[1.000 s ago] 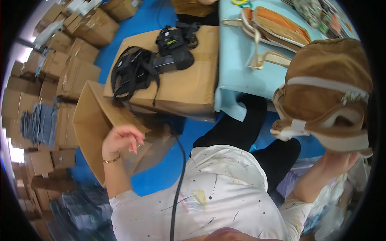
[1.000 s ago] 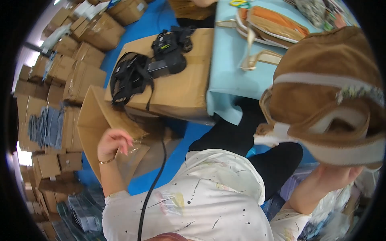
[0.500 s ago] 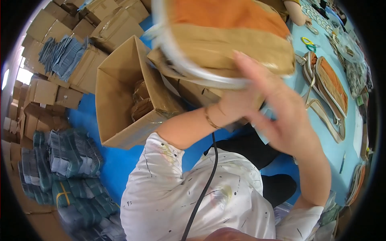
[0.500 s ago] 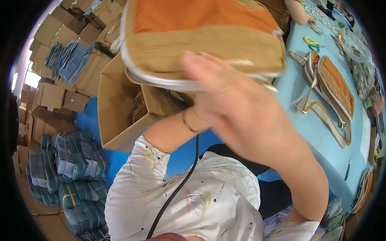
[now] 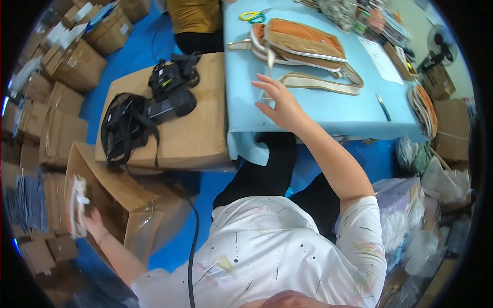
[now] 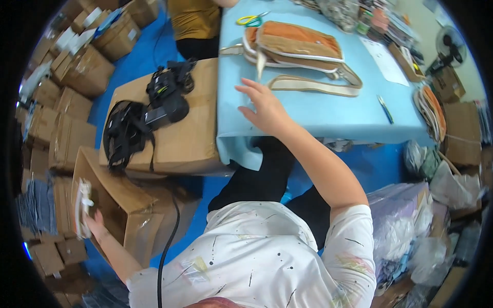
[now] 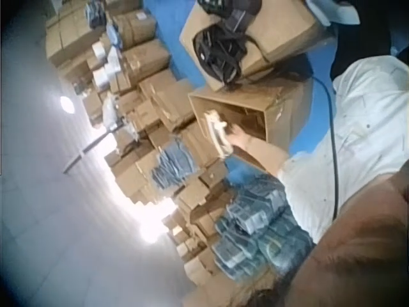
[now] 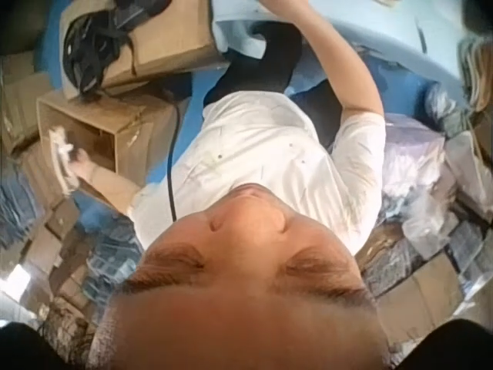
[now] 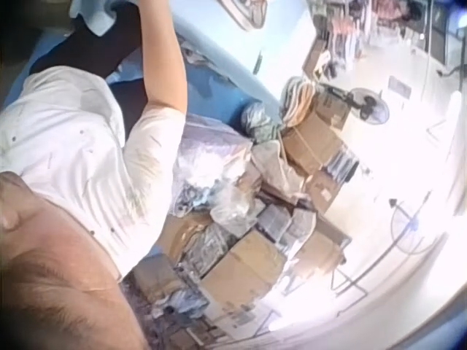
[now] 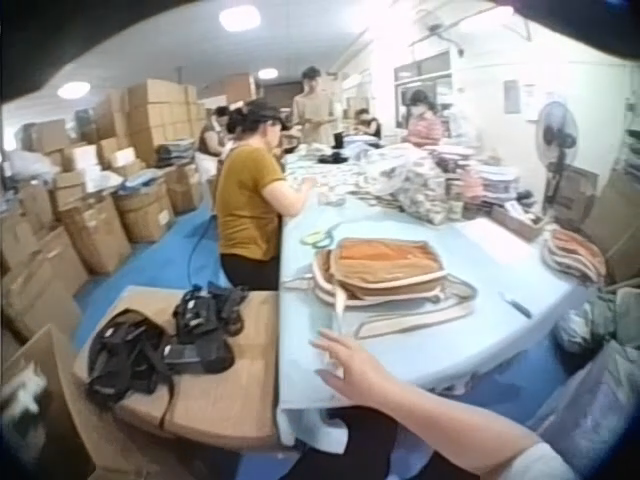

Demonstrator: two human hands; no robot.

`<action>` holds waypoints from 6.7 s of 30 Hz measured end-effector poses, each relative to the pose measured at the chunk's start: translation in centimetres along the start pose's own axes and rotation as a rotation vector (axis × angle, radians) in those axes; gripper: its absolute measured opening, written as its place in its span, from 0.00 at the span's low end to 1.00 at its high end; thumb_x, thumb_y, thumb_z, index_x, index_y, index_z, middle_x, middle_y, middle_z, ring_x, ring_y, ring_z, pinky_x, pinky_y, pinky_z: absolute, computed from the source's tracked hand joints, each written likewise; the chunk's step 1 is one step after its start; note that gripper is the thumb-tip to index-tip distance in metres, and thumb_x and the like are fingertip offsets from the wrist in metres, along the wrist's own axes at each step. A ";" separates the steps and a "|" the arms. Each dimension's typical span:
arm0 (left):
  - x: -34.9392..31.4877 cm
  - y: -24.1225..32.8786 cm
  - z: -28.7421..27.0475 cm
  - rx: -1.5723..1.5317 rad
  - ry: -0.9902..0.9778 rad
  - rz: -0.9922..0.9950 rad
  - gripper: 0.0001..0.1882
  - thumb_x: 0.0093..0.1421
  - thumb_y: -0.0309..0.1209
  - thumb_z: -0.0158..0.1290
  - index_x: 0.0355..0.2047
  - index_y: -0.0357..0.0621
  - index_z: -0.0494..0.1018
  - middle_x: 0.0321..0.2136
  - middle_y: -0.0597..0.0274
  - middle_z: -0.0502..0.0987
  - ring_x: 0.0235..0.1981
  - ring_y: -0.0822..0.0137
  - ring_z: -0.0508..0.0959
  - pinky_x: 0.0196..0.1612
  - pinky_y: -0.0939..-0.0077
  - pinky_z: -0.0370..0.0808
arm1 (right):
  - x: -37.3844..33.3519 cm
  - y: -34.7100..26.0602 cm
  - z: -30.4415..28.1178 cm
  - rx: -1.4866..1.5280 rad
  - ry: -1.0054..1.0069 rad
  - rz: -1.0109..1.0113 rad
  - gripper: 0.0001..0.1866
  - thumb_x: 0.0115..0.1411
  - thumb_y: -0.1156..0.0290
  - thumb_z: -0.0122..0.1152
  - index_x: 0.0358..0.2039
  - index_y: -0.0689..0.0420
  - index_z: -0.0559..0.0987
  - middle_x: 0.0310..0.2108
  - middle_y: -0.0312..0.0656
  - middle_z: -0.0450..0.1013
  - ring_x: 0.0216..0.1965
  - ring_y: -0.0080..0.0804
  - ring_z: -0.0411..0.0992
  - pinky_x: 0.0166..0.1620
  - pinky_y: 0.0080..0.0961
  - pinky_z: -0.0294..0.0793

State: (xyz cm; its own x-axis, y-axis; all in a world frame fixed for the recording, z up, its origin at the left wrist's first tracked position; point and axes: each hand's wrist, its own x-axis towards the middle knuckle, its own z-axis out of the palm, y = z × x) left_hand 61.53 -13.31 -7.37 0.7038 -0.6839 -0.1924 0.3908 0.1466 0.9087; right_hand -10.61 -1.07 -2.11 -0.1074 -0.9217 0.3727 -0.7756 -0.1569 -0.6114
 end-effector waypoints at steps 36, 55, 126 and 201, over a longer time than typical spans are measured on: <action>-43.6 -16.4 25.1 -0.463 -1.883 -0.813 0.49 0.54 0.58 0.51 0.64 0.39 0.46 0.63 0.52 0.53 0.64 0.56 0.53 0.65 0.59 0.51 | -18.5 1.6 -5.7 -0.382 0.641 -0.305 0.13 0.36 0.77 0.64 0.27 0.54 0.79 0.30 0.37 0.73 0.33 0.37 0.71 0.34 0.27 0.73; -50.4 -13.2 24.5 0.138 -2.836 -0.016 0.15 0.51 0.19 0.51 0.41 0.38 0.71 0.33 0.48 0.75 0.31 0.52 0.74 0.36 0.70 0.72 | -18.0 4.6 -9.4 0.427 0.044 0.114 0.31 0.41 0.66 0.75 0.47 0.56 0.73 0.48 0.44 0.69 0.53 0.35 0.65 0.58 0.31 0.59; -44.6 -11.2 25.1 -0.118 -1.184 -0.738 0.14 0.63 0.36 0.39 0.42 0.41 0.67 0.22 0.66 0.67 0.16 0.79 0.60 0.18 0.86 0.56 | -29.8 5.7 -19.7 1.206 0.325 0.225 0.45 0.41 0.61 0.73 0.54 0.71 0.62 0.32 0.40 0.69 0.25 0.19 0.64 0.25 0.17 0.61; -57.4 -16.1 21.4 0.149 -2.431 -0.310 0.09 0.55 0.29 0.57 0.32 0.39 0.71 0.29 0.63 0.71 0.29 0.72 0.70 0.32 0.79 0.68 | -23.1 -9.9 -12.1 -0.037 0.003 0.161 0.33 0.34 0.73 0.75 0.46 0.56 0.75 0.37 0.44 0.67 0.35 0.36 0.69 0.36 0.24 0.71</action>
State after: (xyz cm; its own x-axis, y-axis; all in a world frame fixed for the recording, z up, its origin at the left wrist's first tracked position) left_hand 2.13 8.26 -3.03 -0.9769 0.0585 0.2056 0.2044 -0.0264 0.9785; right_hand -7.97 26.08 3.72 -0.2340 -0.9329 0.2739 -0.7705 0.0062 -0.6374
